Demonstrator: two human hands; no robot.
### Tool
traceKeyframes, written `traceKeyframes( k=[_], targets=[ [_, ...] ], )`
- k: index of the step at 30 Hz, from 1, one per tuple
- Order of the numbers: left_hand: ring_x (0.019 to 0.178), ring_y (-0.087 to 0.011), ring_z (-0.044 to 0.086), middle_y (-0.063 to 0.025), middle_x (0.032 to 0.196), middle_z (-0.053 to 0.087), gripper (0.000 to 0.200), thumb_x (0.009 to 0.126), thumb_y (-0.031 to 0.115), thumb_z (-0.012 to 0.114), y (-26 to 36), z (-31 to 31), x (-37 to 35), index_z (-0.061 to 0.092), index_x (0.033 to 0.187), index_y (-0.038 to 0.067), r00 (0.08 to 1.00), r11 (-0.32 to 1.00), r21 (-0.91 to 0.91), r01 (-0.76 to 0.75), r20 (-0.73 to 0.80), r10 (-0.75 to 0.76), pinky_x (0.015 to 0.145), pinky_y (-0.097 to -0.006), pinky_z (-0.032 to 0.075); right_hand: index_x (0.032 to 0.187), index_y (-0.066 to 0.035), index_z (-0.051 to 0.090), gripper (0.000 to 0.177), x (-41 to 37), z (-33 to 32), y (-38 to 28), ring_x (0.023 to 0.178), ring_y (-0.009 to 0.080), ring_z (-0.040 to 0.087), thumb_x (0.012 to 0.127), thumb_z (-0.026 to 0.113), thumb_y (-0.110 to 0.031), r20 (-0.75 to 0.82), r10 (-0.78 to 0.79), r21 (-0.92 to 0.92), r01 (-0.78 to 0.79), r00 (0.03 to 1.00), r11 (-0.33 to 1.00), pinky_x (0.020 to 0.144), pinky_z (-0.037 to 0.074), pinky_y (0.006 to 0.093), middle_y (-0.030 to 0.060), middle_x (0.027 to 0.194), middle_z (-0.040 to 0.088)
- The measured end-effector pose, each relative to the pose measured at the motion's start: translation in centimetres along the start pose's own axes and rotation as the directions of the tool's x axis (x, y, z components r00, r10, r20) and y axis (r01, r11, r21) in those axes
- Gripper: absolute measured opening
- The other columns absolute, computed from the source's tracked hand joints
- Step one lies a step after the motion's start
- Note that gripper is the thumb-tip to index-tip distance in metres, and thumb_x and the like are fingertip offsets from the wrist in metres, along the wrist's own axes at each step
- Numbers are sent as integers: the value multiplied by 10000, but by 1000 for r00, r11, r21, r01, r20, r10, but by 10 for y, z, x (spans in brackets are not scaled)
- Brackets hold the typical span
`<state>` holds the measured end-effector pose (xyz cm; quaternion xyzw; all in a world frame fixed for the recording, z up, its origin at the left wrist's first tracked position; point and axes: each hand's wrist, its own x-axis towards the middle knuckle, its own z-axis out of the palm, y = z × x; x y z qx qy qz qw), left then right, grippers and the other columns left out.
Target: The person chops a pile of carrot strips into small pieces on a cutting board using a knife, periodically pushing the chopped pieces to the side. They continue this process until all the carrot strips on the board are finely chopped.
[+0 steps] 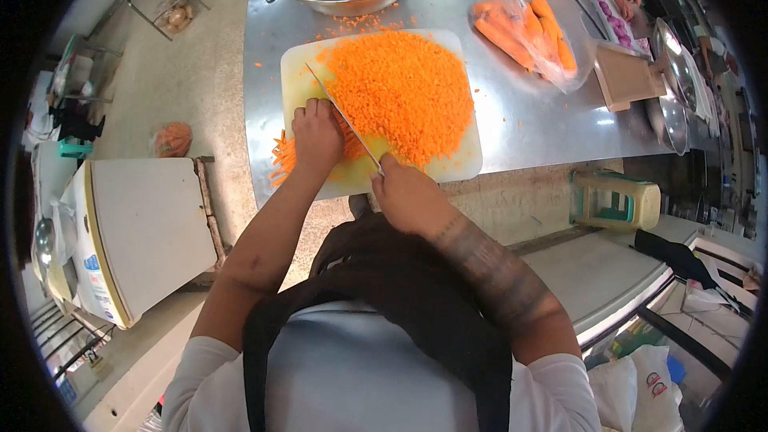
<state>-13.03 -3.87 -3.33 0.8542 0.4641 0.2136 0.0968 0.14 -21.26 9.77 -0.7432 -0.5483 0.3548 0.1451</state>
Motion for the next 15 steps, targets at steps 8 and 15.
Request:
traceKeyframes(
  k=[8, 15],
  targets=[
    [1013, -378, 571, -141, 1116, 604, 266, 868, 59, 594, -10, 9, 3, 646, 1129, 40, 998, 1000, 21, 1, 55, -2, 890, -513, 471, 1065, 35, 550, 338, -16, -17, -14, 870, 522, 691, 1099, 504, -298, -6, 2, 30, -2, 1000, 1000, 789, 532, 611, 326, 856, 688],
    [1023, -390, 566, -161, 1125, 598, 280, 850, 50, 594, -12, 8, 3, 638, 1125, 21, 1000, 999, -31, -11, 26, 12, 906, -529, 474, 1074, 40, 533, 335, -2, -18, -16, 882, 527, 674, 1106, 511, -293, 12, -7, 59, 6, 1000, 998, 793, 512, 607, 320, 861, 678]
  ],
)
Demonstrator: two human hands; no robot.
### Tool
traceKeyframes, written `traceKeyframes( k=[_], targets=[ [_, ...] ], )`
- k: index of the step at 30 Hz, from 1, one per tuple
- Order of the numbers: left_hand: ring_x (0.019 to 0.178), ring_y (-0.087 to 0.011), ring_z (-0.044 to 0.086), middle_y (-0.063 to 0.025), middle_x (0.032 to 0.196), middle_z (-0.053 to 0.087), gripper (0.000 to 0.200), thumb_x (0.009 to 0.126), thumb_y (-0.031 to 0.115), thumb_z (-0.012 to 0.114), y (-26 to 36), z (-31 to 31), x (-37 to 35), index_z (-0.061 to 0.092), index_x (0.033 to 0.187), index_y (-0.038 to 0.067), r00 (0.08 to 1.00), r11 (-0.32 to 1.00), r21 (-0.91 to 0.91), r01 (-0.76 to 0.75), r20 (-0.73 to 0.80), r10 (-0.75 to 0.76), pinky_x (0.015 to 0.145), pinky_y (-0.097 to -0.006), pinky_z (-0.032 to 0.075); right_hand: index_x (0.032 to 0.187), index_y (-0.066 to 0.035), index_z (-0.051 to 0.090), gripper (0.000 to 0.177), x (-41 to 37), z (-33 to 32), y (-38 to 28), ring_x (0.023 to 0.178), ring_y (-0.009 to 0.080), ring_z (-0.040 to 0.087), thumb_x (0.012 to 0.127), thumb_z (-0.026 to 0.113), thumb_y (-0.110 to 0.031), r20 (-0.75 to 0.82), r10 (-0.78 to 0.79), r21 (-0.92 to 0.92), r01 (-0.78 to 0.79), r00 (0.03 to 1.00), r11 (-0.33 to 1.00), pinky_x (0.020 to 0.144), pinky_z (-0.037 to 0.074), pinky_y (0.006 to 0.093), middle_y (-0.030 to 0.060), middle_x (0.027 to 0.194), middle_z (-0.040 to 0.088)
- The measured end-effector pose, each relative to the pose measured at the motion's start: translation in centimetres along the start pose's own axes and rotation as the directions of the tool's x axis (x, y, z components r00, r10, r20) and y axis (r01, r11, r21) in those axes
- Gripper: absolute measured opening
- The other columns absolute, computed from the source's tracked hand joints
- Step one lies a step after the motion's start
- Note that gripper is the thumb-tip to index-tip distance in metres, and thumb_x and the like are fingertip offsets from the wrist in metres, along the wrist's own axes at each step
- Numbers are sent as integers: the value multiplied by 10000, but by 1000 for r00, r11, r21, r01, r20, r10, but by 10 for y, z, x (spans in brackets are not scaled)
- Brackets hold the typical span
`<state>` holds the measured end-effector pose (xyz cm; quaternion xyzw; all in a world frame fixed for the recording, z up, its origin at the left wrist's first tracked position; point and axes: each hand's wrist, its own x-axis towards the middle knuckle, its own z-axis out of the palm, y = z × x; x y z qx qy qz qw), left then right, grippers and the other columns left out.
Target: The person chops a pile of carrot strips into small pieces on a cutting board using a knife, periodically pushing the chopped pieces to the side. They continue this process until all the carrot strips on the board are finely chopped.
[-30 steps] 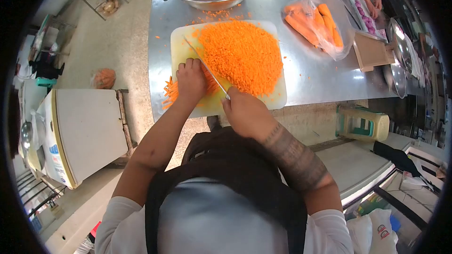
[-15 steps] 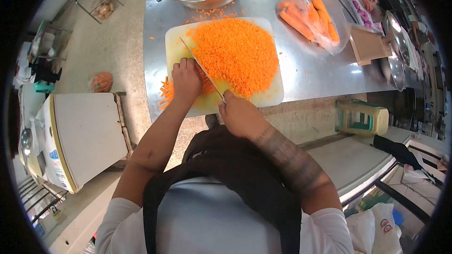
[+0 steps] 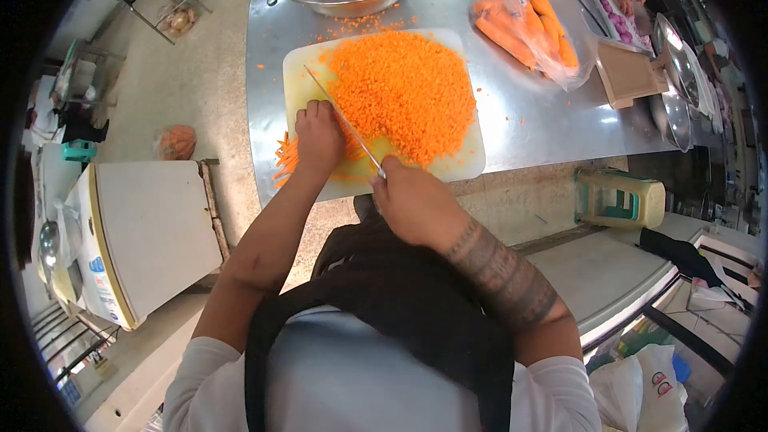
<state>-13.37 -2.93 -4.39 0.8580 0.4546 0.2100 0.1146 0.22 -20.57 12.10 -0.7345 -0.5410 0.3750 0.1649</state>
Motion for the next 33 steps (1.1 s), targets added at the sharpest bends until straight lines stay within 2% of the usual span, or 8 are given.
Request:
traceKeyframes(
  k=[5, 11, 17, 20, 23, 26, 29, 33],
  targets=[
    [1021, -398, 557, -177, 1127, 586, 287, 843, 40, 588, 0, 0, -1, 627, 1125, 7, 1000, 1000, -10, 13, 17, -13, 911, -528, 470, 1111, 38, 538, 341, 21, 44, 31, 914, 513, 696, 1101, 508, -302, 10, 40, -2, -40, 999, 999, 831, 536, 601, 322, 898, 698],
    [1025, -402, 548, -194, 1134, 576, 259, 853, 50, 594, -3, 4, -2, 621, 1104, -8, 999, 999, -41, -12, -36, 11, 930, -521, 459, 1115, 40, 532, 347, -17, -5, -2, 927, 518, 692, 1102, 508, -306, 41, 3, 67, -6, 999, 998, 839, 531, 602, 335, 915, 698],
    [1015, -405, 548, -190, 1113, 573, 275, 870, 52, 584, -5, 6, -1, 626, 1133, -16, 1000, 999, -42, 3, -26, -4, 936, -523, 463, 1106, 50, 542, 374, 31, 46, 31, 886, 524, 690, 1102, 503, -322, -22, -12, 44, 13, 1000, 999, 818, 528, 613, 333, 880, 693],
    [1049, -406, 572, -197, 1149, 616, 280, 918, 78, 588, -4, 0, 3, 639, 1177, -16, 995, 999, 13, 51, 87, -52, 954, -516, 468, 1100, 33, 554, 363, 35, 43, 41, 864, 522, 689, 1099, 509, -327, -81, -10, 95, 18, 997, 995, 798, 531, 616, 318, 855, 694],
    [1124, -393, 599, -206, 1217, 658, 297, 980, 145, 607, -2, -21, 12, 658, 1232, -3, 984, 987, -89, 132, 130, -120, 984, -506, 466, 1107, 14, 568, 346, 28, 27, 55, 857, 510, 694, 1096, 519, -328, -153, -12, 17, 14, 988, 1000, 775, 535, 615, 295, 853, 704],
    [1309, -402, 572, -231, 1364, 653, 414, 1023, 242, 631, -11, -43, 18, 636, 1362, 3, 991, 997, -60, 56, 124, -48, 1095, -532, 438, 1136, -3, 571, 332, 21, 4, 67, 848, 494, 704, 1092, 527, -329, -116, 49, -56, -56, 992, 997, 758, 543, 610, 275, 850, 713],
    [1458, -433, 472, -260, 1500, 572, 603, 1038, 340, 632, -36, -30, 16, 517, 1517, -7, 984, 981, -177, -77, 144, 103, 1224, -557, 345, 1130, -3, 560, 328, 20, 8, 73, 838, 488, 709, 1090, 531, -328, -137, 0, -95, -13, 991, 995, 753, 549, 605, 275, 846, 712],
    [1549, -434, 365, -288, 1618, 438, 898, 1007, 541, 633, -26, -39, -22, 328, 1622, -38, 920, 977, -89, -191, 331, 210, 1288, -565, 254, 1138, -4, 545, 319, 22, 12, 72, 851, 490, 710, 1090, 531, -319, -82, -5, -129, -6, 997, 992, 759, 552, 602, 284, 859, 710]
  ],
)
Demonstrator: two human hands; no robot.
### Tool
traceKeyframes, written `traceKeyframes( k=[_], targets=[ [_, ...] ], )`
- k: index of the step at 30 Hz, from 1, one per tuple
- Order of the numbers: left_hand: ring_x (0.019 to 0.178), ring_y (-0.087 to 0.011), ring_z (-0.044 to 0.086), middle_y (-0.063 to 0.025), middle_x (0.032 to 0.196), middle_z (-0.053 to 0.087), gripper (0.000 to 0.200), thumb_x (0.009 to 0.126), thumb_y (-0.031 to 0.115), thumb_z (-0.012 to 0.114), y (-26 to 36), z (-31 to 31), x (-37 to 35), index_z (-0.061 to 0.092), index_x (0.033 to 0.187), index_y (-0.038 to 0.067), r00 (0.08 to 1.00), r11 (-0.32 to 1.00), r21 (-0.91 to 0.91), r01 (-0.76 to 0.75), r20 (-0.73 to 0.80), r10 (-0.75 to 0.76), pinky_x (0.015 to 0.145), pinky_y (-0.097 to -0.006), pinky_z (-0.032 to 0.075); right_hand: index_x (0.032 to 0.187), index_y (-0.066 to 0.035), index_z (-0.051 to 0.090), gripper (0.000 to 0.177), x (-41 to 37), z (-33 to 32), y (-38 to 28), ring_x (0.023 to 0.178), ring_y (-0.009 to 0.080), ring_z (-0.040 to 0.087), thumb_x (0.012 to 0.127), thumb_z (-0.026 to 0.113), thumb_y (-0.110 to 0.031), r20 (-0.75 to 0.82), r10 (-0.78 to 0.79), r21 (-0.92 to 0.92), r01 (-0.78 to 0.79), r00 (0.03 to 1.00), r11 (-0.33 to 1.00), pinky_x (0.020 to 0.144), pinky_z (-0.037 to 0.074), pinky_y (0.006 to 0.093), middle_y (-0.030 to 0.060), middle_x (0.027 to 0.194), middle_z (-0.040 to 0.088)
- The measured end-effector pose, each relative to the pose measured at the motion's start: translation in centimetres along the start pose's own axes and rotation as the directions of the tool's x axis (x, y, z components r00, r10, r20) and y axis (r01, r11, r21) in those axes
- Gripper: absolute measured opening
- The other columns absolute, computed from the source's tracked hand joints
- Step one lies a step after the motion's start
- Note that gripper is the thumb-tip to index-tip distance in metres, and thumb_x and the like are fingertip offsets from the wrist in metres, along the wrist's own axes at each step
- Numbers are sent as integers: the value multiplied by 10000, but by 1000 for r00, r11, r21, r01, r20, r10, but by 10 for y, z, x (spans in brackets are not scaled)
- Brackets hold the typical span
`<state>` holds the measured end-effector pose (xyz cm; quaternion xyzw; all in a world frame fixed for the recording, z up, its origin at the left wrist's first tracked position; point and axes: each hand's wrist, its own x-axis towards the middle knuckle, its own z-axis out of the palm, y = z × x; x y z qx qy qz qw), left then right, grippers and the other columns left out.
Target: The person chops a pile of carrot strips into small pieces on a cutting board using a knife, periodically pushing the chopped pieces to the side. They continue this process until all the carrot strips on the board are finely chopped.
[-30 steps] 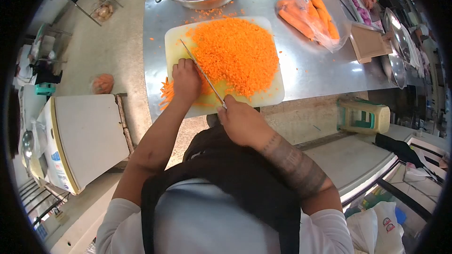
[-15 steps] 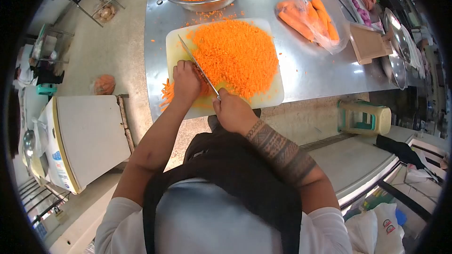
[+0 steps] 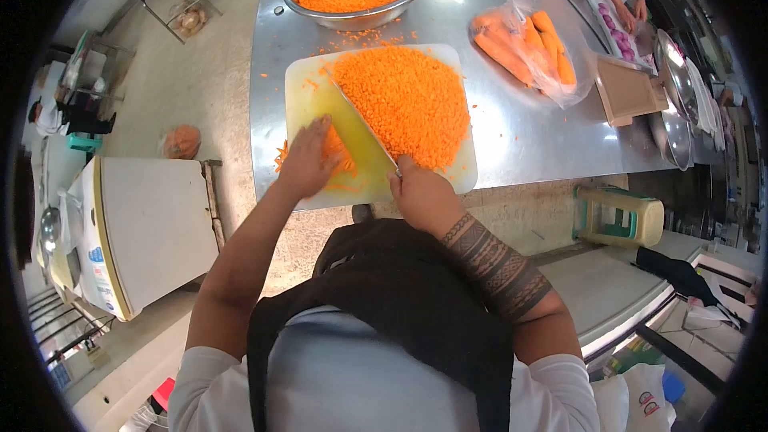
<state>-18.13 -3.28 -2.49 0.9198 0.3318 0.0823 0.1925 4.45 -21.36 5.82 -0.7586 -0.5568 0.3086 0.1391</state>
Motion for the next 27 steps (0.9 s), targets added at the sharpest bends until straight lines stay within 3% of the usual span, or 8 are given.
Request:
traceKeyframes(
  k=[2, 5, 8, 11, 17, 20, 23, 27],
  targets=[
    [1548, -437, 362, -300, 1628, 409, 1040, 966, 651, 634, 20, -7, -19, 274, 1633, -61, 998, 998, 8, -61, -1, 61, 1291, -560, 249, 1143, -3, 541, 315, 1, -1, 0, 861, 494, 709, 1091, 529, -313, 14, 4, 10, -4, 1000, 1000, 764, 551, 602, 290, 867, 709],
    [1554, -442, 339, -292, 1655, 363, 1111, 909, 630, 719, 39, -1, -35, 253, 1638, -67, 992, 992, 59, -111, -59, 115, 1294, -538, 257, 1155, -3, 540, 311, 2, -7, 0, 883, 494, 706, 1093, 527, -307, 23, 3, 27, -3, 1000, 1000, 784, 545, 605, 289, 890, 712],
    [1543, -447, 350, -308, 1618, 398, 1166, 880, 727, 666, 35, 20, -24, 293, 1604, -107, 992, 994, 97, -50, -107, 61, 1284, -555, 267, 1154, 2, 540, 319, 2, -12, 2, 896, 495, 702, 1094, 529, -311, 44, -7, 83, 3, 999, 997, 801, 538, 604, 287, 908, 715],
    [1543, -457, 341, -302, 1641, 368, 1083, 924, 616, 704, 41, 29, 4, 269, 1619, -91, 993, 996, 66, 59, -105, -52, 1278, -537, 281, 1164, 11, 539, 329, 5, -13, 9, 901, 495, 698, 1094, 528, -310, 50, -29, 112, 23, 998, 993, 810, 533, 599, 283, 919, 717],
    [1533, -453, 355, -311, 1615, 400, 1041, 955, 651, 631, 43, 45, 43, 323, 1592, -113, 969, 979, 107, 176, -193, -153, 1276, -535, 282, 1182, 21, 536, 341, 10, -11, 15, 900, 508, 693, 1089, 536, -307, 48, -50, 127, 44, 998, 991, 810, 528, 599, 294, 918, 713],
    [1506, -448, 398, -308, 1619, 408, 1024, 957, 534, 717, 50, 25, 43, 264, 1622, -100, 975, 980, 76, 182, -141, -170, 1254, -528, 321, 1180, 23, 534, 343, 12, -13, 14, 908, 514, 691, 1082, 547, -305, 47, -65, 161, 57, 997, 985, 812, 525, 601, 302, 915, 709],
    [1440, -452, 473, -313, 1569, 472, 857, 1019, 449, 676, 40, 9, 38, 356, 1581, -113, 976, 985, -73, 159, -140, -168, 1218, -520, 370, 1185, 31, 533, 349, 12, -17, 13, 904, 515, 692, 1074, 559, -299, 72, -47, 165, 35, 996, 986, 809, 524, 604, 308, 909, 704],
    [1268, -413, 554, -218, 1365, 596, 527, 1072, 375, 575, 28, 8, 49, 595, 1373, -57, 947, 953, -197, 232, -179, -267, 1096, -547, 423, 1202, 40, 527, 343, 11, -23, 9, 904, 505, 697, 1060, 564, -270, 113, -70, 136, 54, 991, 989, 812, 530, 598, 308, 912, 705]
  ],
)
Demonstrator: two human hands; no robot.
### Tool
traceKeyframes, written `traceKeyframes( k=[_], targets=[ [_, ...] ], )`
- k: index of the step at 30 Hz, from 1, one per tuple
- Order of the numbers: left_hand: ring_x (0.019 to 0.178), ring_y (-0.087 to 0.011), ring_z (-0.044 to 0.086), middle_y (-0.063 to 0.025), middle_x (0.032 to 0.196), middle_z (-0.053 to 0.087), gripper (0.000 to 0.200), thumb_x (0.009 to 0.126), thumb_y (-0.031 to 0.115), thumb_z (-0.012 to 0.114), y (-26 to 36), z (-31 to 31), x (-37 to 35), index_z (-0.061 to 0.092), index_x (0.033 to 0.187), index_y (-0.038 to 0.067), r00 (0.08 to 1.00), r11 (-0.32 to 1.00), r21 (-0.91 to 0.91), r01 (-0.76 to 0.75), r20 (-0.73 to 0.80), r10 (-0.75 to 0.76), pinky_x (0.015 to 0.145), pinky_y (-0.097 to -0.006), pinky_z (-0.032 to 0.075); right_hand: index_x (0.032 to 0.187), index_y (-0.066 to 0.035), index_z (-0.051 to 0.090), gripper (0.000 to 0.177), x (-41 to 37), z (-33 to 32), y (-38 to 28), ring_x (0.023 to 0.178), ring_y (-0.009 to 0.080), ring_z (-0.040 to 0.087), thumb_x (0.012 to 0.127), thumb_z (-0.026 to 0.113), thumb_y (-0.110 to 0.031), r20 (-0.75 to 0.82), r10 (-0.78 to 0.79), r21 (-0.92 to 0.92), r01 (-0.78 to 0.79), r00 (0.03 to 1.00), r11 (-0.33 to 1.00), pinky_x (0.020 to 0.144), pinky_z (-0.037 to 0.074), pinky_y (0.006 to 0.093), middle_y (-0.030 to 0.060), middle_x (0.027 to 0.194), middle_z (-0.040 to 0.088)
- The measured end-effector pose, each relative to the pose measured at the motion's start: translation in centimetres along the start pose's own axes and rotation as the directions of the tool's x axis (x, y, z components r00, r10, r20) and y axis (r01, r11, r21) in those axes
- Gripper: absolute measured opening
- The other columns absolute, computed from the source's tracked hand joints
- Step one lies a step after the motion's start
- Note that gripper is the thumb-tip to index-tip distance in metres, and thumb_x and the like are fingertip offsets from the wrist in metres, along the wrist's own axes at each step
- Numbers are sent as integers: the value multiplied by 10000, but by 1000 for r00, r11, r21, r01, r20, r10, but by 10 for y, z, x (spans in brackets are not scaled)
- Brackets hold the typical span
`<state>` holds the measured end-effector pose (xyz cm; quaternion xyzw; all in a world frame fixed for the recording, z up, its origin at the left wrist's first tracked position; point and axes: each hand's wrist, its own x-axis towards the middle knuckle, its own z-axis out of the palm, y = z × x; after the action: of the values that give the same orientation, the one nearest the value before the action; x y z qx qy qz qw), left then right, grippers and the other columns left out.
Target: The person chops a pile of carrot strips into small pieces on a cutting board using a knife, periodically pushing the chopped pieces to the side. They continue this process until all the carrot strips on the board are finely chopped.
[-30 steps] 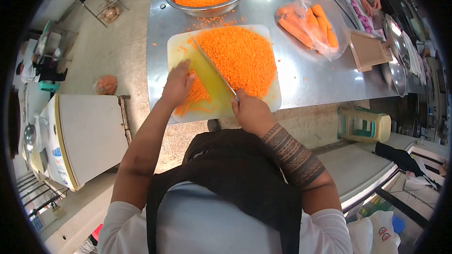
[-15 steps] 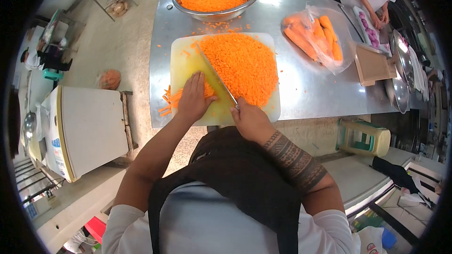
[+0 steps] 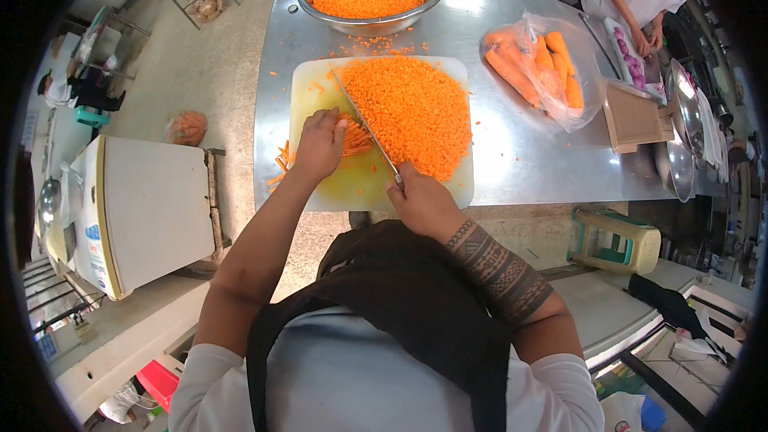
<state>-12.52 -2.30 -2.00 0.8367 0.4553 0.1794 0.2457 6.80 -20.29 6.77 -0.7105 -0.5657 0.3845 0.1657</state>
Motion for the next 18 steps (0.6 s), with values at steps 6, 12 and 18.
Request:
traceKeyframes(
  k=[6, 12, 18],
  targets=[
    [1065, -357, 575, -137, 1170, 610, 228, 996, 175, 588, 8, 30, -3, 661, 1161, 37, 977, 979, 202, -30, -200, 71, 905, -519, 450, 1214, 30, 507, 291, 4, 9, 1, 888, 492, 699, 1025, 543, -189, -84, -82, -137, 70, 993, 988, 816, 544, 592, 294, 907, 708],
    [1043, -360, 577, -129, 1132, 602, 282, 911, 95, 588, 18, 26, -1, 670, 1180, 67, 993, 939, 341, -29, -95, 66, 867, -515, 470, 1218, 32, 505, 287, 3, -3, -14, 865, 486, 705, 1021, 524, -176, -11, -55, -198, 52, 998, 979, 803, 546, 600, 294, 913, 709],
    [1032, -339, 584, -110, 1141, 603, 303, 899, 139, 609, 13, 27, 3, 665, 1194, 98, 994, 911, 408, -59, -59, 91, 827, -507, 491, 1225, 49, 503, 305, -27, -19, -38, 889, 493, 709, 1022, 522, -179, 10, -12, -195, 14, 1000, 981, 823, 545, 605, 310, 930, 714]
  ],
)
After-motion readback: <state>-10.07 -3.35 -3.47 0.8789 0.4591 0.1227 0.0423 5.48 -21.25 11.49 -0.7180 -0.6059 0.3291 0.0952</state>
